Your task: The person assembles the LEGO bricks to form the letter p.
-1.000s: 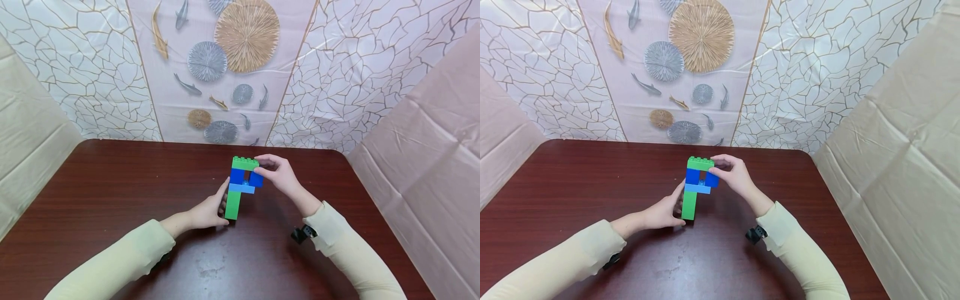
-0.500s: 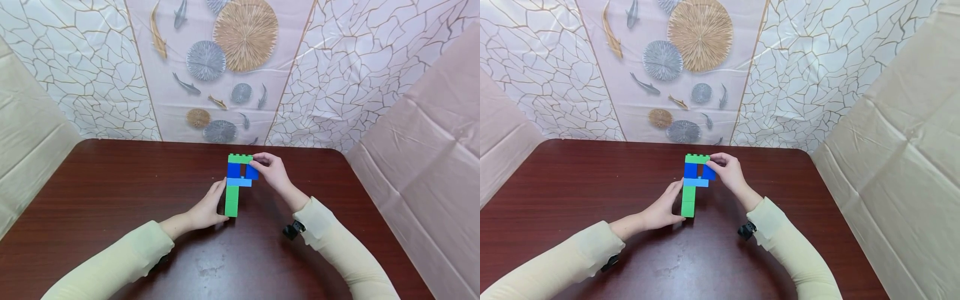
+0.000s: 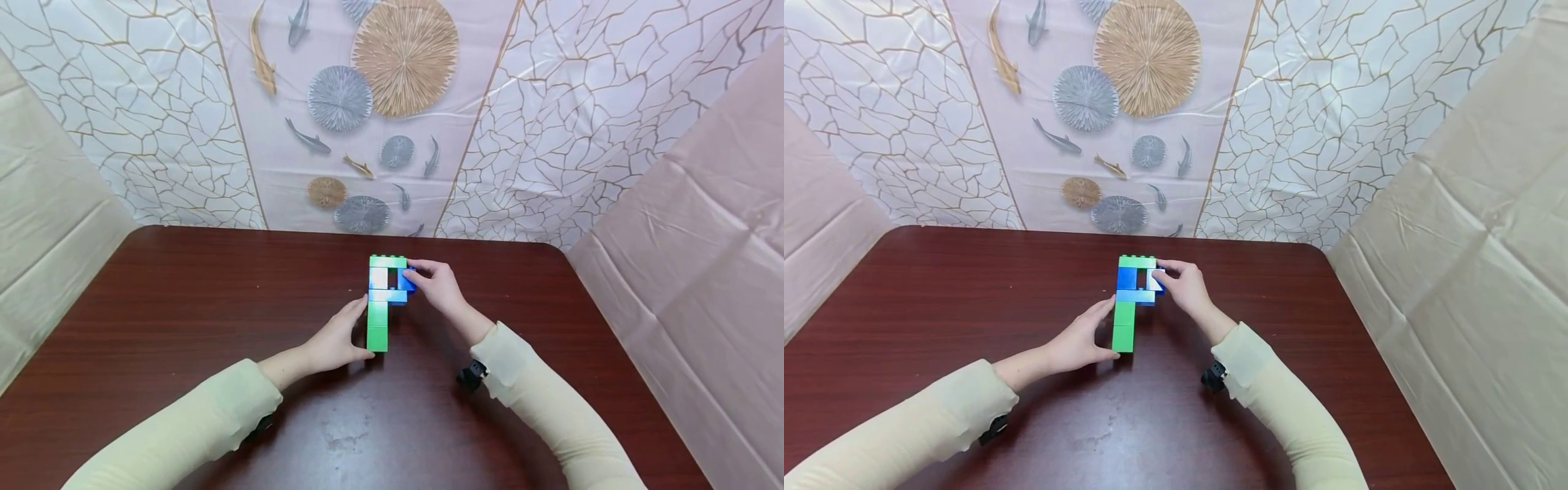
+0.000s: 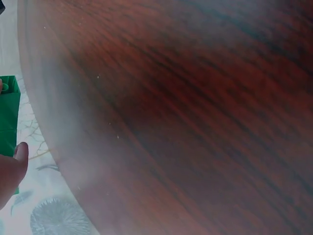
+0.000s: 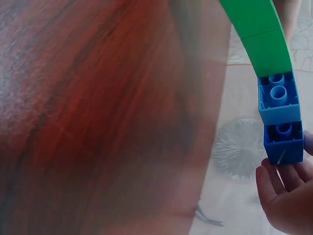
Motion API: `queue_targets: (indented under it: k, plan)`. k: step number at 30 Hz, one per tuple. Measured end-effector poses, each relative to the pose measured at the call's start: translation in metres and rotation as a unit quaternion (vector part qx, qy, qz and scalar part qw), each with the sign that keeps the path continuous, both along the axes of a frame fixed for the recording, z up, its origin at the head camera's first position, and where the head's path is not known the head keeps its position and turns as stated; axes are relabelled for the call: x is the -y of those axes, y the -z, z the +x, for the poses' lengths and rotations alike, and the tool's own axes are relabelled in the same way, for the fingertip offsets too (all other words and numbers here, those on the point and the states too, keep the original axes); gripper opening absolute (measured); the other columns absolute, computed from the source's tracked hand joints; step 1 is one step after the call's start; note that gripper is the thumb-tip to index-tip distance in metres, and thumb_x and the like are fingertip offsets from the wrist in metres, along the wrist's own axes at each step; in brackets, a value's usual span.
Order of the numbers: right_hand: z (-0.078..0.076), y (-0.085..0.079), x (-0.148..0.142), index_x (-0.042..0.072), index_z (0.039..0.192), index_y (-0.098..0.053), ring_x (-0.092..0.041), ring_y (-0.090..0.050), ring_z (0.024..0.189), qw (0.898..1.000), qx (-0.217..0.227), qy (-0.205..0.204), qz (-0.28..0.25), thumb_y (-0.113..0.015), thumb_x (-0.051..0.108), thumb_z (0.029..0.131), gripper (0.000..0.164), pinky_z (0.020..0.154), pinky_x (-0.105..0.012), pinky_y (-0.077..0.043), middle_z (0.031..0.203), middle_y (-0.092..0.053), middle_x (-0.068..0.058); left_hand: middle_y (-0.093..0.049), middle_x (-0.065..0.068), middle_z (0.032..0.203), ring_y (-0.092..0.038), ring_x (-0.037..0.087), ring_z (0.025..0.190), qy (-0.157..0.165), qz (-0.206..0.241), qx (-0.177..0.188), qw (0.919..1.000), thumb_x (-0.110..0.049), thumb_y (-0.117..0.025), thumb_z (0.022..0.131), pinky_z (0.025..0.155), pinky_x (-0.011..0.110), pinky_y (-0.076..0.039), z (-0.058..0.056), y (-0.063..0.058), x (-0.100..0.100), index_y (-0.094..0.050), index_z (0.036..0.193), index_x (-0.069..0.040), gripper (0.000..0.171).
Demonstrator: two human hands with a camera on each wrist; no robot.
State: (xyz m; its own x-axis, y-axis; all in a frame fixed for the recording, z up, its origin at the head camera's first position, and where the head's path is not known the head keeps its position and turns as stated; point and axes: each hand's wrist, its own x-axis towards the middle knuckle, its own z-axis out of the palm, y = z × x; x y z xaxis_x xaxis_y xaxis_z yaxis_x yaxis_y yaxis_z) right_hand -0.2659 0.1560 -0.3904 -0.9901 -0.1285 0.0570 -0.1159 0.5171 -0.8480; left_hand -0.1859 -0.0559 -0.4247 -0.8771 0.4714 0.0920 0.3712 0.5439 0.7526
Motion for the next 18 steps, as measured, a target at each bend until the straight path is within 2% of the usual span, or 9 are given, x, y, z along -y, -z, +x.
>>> queue_targets:
  k: [7, 15, 18]
  plan:
    - [-0.005, 0.014, 0.001, 0.005, 0.125, -0.059, -0.028, -0.052, 0.123, 0.999, 0.02, 0.002, 0.025, -0.061, 0.022, 0.091, 0.038, 0.099, -0.04, -0.046, 0.129, -0.058, -0.016, -0.037, 0.021, 0.145, -0.052, 0.03, 0.118, -0.013, -0.001, 0.016, 0.9998, -0.011, -0.08, 0.072, 0.097, 0.042, -0.046, -0.003, 0.004, -0.001, -0.025, 0.144, 0.005, 0.092]
    - [-0.008, 0.027, 0.005, 0.004, 0.127, -0.057, -0.029, -0.049, 0.126, 0.997, 0.039, -0.012, 0.062, -0.058, 0.022, 0.093, 0.038, 0.104, -0.043, -0.041, 0.132, -0.056, -0.016, -0.035, 0.021, 0.146, -0.053, 0.029, 0.118, -0.02, -0.02, 0.059, 0.9978, -0.01, -0.079, 0.074, 0.098, 0.039, -0.046, -0.004, 0.009, -0.004, -0.023, 0.144, 0.006, 0.092]
    - [-0.01, 0.03, 0.006, 0.004, 0.128, -0.056, -0.029, -0.048, 0.127, 0.996, 0.041, -0.017, 0.079, -0.056, 0.022, 0.094, 0.039, 0.105, -0.043, -0.04, 0.133, -0.055, -0.016, -0.035, 0.02, 0.146, -0.052, 0.028, 0.118, -0.023, -0.029, 0.065, 0.9972, -0.011, -0.079, 0.074, 0.098, 0.039, -0.045, -0.005, 0.011, -0.005, -0.023, 0.144, 0.007, 0.092]
